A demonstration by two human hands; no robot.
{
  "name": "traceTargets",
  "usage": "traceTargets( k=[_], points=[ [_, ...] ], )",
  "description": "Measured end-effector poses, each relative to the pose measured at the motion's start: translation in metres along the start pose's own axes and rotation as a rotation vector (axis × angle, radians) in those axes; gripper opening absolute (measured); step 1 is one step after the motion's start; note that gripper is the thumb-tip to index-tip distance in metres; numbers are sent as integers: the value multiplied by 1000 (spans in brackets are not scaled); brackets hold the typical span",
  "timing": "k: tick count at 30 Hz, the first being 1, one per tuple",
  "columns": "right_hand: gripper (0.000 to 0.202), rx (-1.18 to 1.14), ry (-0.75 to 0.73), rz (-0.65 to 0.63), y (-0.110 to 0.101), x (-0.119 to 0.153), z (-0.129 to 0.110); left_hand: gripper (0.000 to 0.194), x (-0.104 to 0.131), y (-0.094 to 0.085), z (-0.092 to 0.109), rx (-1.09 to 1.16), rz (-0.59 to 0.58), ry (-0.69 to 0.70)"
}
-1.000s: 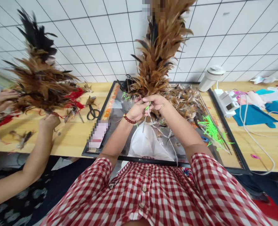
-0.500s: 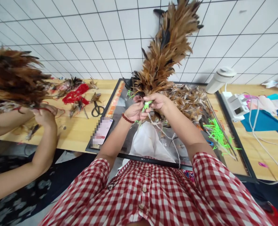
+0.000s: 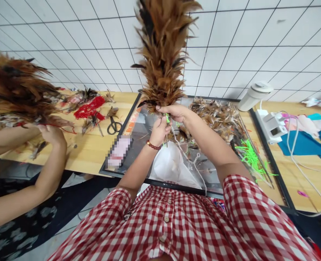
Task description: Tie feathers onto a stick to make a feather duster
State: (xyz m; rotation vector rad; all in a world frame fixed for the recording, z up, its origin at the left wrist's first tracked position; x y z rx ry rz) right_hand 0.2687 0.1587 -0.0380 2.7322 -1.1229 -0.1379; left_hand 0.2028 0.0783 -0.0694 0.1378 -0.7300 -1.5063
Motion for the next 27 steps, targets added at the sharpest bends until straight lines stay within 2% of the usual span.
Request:
traceTargets(
  k=[2, 4, 5, 9, 14, 16, 19, 22, 25, 27],
  points=[
    [50, 71, 113, -133, 4, 2, 7, 24, 2, -4, 9, -38, -63, -6],
    [57, 106, 174, -253, 7, 4, 12, 22, 2, -8, 14, -81, -159, -113],
    [56, 104, 166, -273, 7, 4, 12, 22, 2, -11, 17, -101, -189, -156],
    [41, 10, 113, -192, 9, 0, 11, 23, 2, -20, 21, -157, -225, -160],
    [31, -165, 171, -150, 14, 1, 16, 20, 11, -21, 7, 1, -450, -265],
    [26, -196, 178, -150, 16, 0, 18, 19, 13, -23, 3, 69, -484, -310],
    [16, -220, 215, -133, 16, -6, 21, 17, 12, -22, 1, 78, -384, -287],
    [9, -229, 172, -64, 12, -11, 18, 25, 8, -18, 4, 43, -216, -166],
    [19, -224, 94, -30, 14, -2, 14, 32, 4, -15, 10, 66, -123, -82],
    [31, -201, 96, -43, 20, 12, 16, 33, 1, -17, 18, 116, -85, -21]
  ],
)
Point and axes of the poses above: each hand's wrist, its own x-axis away from the middle knuckle, its own y-axis out of the palm, z = x × y, the point moved 5 cm from there along -x, towards the middle knuckle, and after that the axes turned 11 degrees about -y, right-handed, at the moved point
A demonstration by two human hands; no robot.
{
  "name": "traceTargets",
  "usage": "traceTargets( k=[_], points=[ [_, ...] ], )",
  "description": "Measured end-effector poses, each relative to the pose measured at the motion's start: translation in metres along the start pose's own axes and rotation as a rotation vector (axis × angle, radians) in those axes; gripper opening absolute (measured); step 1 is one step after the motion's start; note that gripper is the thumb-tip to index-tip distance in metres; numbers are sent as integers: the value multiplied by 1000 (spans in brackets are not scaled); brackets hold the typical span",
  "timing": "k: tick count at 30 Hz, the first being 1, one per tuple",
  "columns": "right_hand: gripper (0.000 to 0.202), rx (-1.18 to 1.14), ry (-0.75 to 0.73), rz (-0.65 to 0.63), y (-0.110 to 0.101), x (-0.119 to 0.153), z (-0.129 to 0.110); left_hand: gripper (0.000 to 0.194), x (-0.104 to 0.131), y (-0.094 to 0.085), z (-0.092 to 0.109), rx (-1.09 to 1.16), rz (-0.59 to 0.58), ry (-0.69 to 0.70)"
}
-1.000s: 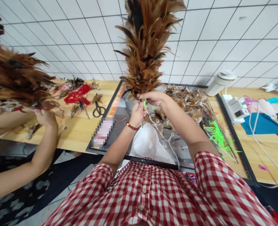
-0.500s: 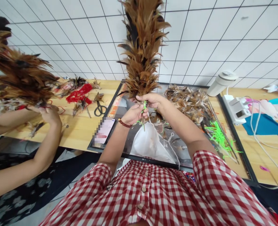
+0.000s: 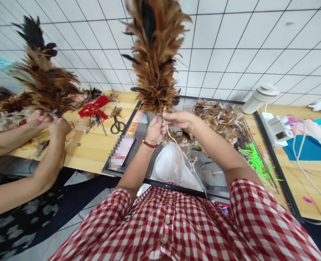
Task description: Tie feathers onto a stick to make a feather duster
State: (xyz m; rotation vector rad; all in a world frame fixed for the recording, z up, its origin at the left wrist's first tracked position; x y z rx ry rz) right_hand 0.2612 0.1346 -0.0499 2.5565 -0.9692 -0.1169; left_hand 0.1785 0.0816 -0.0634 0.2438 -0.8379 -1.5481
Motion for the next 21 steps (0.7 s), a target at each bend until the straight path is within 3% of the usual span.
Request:
traceTargets(
  k=[2, 5, 9, 13, 16, 21],
  points=[
    [40, 62, 64, -6, 4, 16, 8, 31, -1, -3, 10, 26, 0, 55],
    [34, 166, 132, 51, 1, 36, 10, 27, 0, -5, 21, 12, -33, 86],
    [34, 266, -61, 277, -13, 47, -24, 23, -1, -9, 20, -17, -2, 110],
    [33, 433, -290, 384, -8, 51, -58, 24, -2, -11, 12, -24, 54, 121],
    [29, 484, -363, 449, -8, 53, -68, 30, 3, -12, 9, 0, 26, 65],
    [27, 530, -409, 577, -29, 56, -71, 31, 14, -12, 9, 11, -1, 12]
  ],
)
Point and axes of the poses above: each hand's wrist, its own x-axis away from the middle knuckle, its own y-axis out of the palm, z = x × y, the point moved 5 cm from there along -x, towards the middle knuckle, and after that the axes turned 11 degrees about -y, right-handed, at the moved point
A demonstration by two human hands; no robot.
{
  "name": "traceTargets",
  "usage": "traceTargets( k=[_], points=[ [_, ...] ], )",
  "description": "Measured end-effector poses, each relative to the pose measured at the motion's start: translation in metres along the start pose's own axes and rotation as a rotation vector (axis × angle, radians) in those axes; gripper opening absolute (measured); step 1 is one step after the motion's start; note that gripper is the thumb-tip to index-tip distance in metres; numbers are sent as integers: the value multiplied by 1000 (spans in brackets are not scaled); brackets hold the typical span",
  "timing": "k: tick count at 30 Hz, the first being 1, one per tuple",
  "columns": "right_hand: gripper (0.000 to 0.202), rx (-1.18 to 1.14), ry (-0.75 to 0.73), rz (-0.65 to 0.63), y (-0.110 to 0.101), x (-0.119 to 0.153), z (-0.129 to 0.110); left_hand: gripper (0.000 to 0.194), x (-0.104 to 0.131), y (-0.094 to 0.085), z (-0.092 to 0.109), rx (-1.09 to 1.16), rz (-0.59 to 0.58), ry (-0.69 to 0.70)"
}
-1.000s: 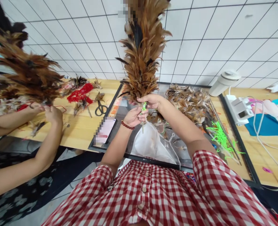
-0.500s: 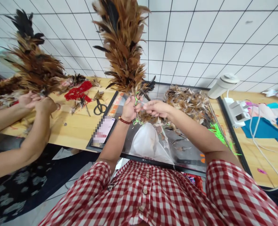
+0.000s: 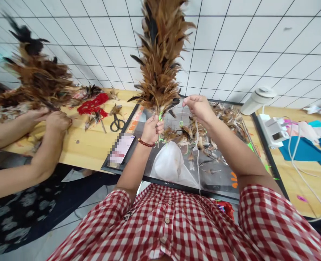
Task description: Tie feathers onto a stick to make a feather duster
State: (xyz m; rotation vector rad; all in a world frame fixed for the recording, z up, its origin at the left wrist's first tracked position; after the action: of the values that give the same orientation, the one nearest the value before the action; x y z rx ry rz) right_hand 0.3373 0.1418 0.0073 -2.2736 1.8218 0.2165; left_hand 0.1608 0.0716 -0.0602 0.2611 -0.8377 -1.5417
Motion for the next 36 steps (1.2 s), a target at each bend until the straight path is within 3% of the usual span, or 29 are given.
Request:
traceTargets(
  k=[3, 5, 8, 10, 13, 15, 20, 24, 27, 30, 33, 36],
  points=[
    [33, 123, -95, -13, -3, 5, -3, 32, -2, -5, -2, -54, 67, 18],
    [36, 301, -242, -97, 6, 15, -16, 30, -7, -12, -3, -126, 152, 62],
    [33, 753, -497, -377, 38, 33, -42, 27, -16, -26, 1, -336, 324, 216],
    [29, 1077, -589, -543, 64, 36, -55, 28, -17, -31, 7, -557, 438, 366],
    [30, 1379, -639, -648, 99, 17, -71, 20, -11, -27, 12, -933, 561, 528],
    [31, 1468, -647, -678, 119, -3, -76, 7, -3, -20, 14, -1152, 618, 570],
    [30, 1555, -664, -725, 149, -33, -74, 48, 18, -9, 26, -1532, 772, 555],
    [28, 1486, -654, -679, 155, -42, -71, 55, 22, -7, 38, -1787, 785, 567],
    [25, 1391, -602, -633, 152, -50, -75, 53, 19, -9, 46, -1909, 694, 632],
    [23, 1290, -501, -562, 130, -60, -90, 51, 20, -21, 65, -1894, 651, 700],
    [32, 1145, -393, -432, 83, -69, -111, 45, 29, -43, 93, -1762, 625, 761],
    [55, 1027, -155, -195, 12, -78, -118, 35, 41, -68, 122, -1590, 537, 764]
  ],
)
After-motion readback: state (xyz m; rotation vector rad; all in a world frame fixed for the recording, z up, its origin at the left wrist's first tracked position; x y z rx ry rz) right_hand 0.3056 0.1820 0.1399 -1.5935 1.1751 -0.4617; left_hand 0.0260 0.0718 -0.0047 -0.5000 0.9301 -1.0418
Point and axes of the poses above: each hand's wrist, its own x-axis away from the middle knuckle, its own y-axis out of the palm, z = x × y, the point moved 5 cm from there along -x, towards the middle knuckle, and after that the axes turned 11 degrees about -y, right-handed, at the moved point
